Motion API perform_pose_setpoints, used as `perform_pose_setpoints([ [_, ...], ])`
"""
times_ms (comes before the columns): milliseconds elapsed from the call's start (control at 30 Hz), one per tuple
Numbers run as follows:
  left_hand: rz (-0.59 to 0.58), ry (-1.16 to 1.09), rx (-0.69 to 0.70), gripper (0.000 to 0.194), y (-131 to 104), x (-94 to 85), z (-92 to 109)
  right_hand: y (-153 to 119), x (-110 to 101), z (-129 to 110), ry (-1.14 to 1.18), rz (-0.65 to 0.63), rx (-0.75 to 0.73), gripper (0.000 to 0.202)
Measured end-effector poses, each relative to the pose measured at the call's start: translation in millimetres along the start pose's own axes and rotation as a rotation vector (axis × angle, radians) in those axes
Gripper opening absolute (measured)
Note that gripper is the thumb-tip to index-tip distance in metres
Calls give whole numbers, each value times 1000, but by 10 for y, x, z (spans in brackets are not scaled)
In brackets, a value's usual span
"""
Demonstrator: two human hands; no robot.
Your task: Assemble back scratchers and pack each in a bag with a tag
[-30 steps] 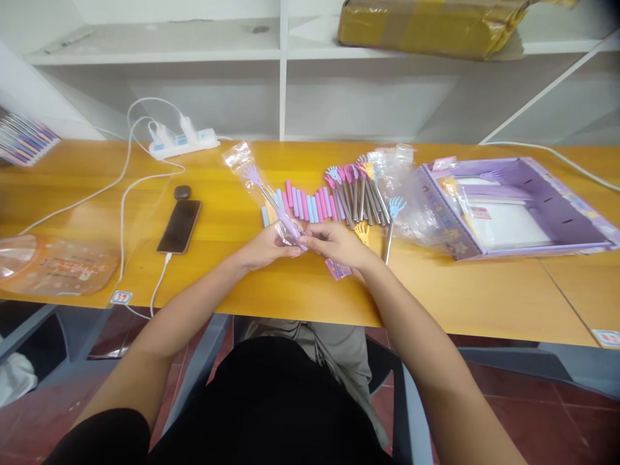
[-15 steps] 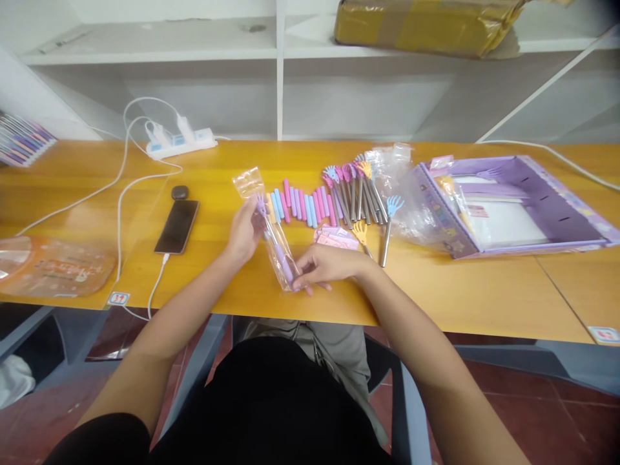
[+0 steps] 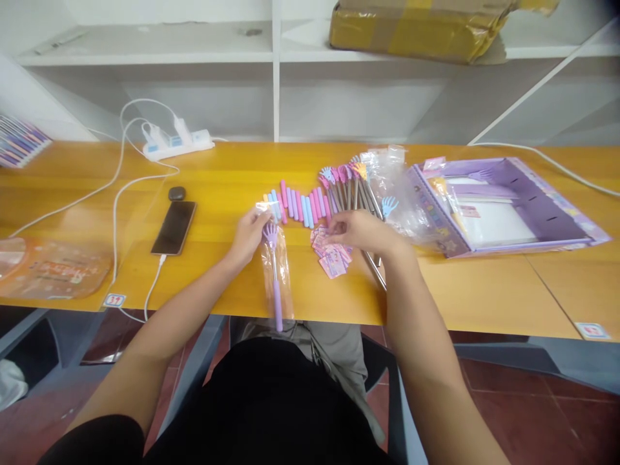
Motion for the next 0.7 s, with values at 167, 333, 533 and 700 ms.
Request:
perform_pose_setpoints([
  [167,-197,208,28,52,-107,199,-68,63,176,61,-109,-51,28,36],
  [333,-265,188,-40,59,-174,273,-175,96,212,110,-25,-11,47,28],
  [533,-308,80,-165,50,-268,346,-233,87,129,91,179,56,0,26],
  [700,-440,143,-211,51,-321,442,-269,47,-61,31,478,276,-6,41],
])
Point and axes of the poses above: each hand's wrist, its own y-axis towards the middle knuckle, its own x-axis out of the palm, z = x × y, the point moved 8 cm from there along y, towards the middle knuckle, and after that the axes turned 2 degrees about -y, right-handed, at the moved point
